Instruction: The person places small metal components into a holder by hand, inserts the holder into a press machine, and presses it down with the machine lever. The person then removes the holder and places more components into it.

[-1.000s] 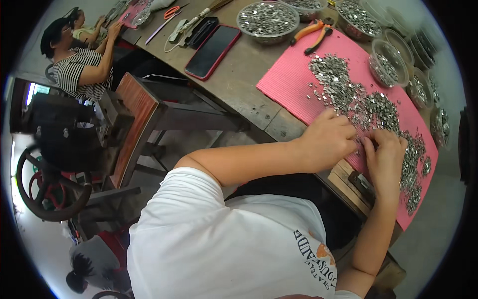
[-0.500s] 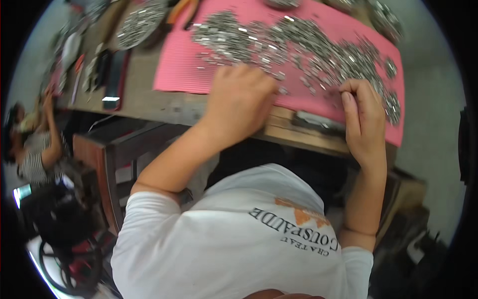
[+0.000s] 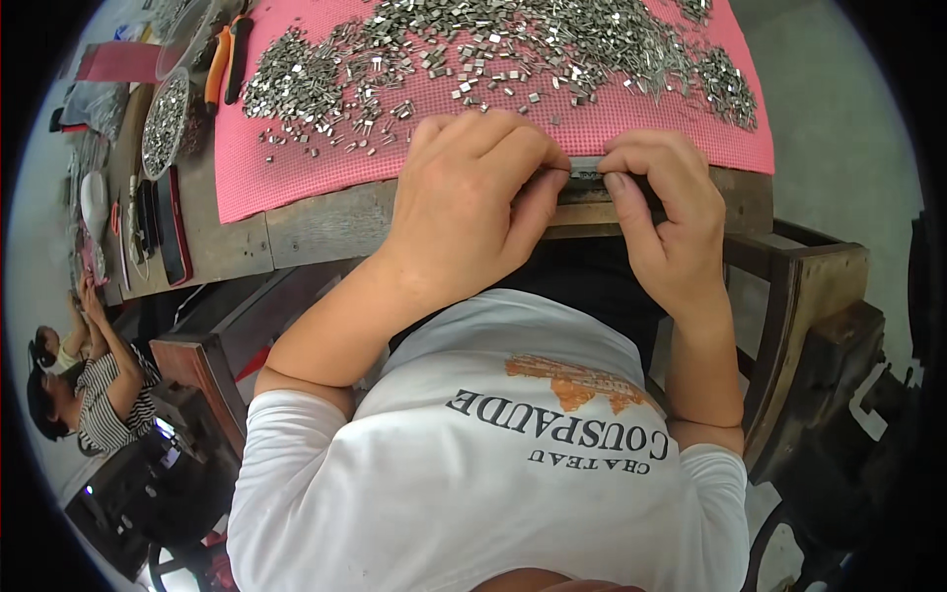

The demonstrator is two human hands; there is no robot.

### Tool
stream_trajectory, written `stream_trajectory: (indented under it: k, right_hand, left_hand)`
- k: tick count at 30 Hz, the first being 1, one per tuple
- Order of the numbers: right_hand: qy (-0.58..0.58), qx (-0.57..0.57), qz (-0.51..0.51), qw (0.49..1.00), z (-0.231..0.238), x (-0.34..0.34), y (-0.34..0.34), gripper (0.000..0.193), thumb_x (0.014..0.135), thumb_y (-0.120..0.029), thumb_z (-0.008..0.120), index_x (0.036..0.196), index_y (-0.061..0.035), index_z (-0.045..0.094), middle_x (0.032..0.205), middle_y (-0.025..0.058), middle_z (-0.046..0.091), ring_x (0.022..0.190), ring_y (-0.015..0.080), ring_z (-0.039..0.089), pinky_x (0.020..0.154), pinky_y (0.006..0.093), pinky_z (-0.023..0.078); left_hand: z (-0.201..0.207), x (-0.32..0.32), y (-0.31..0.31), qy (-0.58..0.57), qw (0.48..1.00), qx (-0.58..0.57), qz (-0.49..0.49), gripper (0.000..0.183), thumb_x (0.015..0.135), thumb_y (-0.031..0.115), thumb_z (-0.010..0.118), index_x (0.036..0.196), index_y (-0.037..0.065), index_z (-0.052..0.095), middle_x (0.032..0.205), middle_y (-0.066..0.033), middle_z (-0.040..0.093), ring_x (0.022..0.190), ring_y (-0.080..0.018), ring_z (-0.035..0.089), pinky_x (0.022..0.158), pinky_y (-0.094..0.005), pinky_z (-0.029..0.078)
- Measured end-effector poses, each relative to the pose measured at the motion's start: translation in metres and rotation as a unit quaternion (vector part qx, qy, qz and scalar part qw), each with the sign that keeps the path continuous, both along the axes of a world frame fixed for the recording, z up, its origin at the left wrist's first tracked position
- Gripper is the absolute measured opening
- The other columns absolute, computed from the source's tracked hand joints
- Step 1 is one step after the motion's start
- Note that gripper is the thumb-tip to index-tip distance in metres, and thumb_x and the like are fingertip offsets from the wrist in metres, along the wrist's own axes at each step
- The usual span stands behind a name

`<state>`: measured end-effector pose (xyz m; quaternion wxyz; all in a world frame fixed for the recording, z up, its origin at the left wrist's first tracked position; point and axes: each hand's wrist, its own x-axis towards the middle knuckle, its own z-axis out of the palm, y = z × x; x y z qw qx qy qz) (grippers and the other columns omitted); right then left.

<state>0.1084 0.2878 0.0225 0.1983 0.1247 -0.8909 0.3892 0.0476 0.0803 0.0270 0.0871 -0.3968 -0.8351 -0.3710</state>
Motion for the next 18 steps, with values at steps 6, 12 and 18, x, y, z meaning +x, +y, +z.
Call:
stream_trajectory:
  k: [6, 12, 18]
  right_hand:
    - [0.024, -0.004, 0.008, 1.000, -0.011, -0.002, 0.006, 0.012, 0.084, -0.003, 0.071, 0.095, -0.0076, 0.067, 0.097, 0.0054, 0.066, 0.091, 0.0269, 0.063, 0.084, 0.0395, 0.043]
    - [0.046, 0.019, 0.018, 0.999, -0.014, -0.005, 0.003, 0.013, 0.084, -0.004, 0.073, 0.094, -0.0079, 0.067, 0.096, 0.0040, 0.066, 0.092, 0.0263, 0.062, 0.084, 0.0402, 0.042]
    - [0.059, 0.038, 0.014, 0.997, -0.017, -0.007, 0.004, 0.014, 0.083, -0.004, 0.073, 0.094, -0.0082, 0.066, 0.097, 0.0041, 0.065, 0.093, 0.0261, 0.061, 0.084, 0.0403, 0.042]
  left_hand:
    - [-0.002, 0.000, 0.010, 0.010, 0.999, -0.043, 0.022, 0.014, 0.081, 0.002, 0.073, 0.092, 0.008, 0.068, 0.090, -0.0047, 0.069, 0.079, -0.0253, 0.064, 0.075, -0.0363, 0.044]
    - [-0.001, 0.001, 0.010, 0.041, 0.996, -0.066, 0.029, 0.015, 0.080, 0.003, 0.074, 0.092, 0.008, 0.068, 0.087, -0.0038, 0.069, 0.078, -0.0247, 0.065, 0.075, -0.0358, 0.045]
    - [0.000, 0.003, 0.013, 0.092, 0.989, -0.111, 0.028, 0.017, 0.080, 0.004, 0.076, 0.094, 0.010, 0.068, 0.088, -0.0024, 0.069, 0.079, -0.0225, 0.065, 0.077, -0.0360, 0.045]
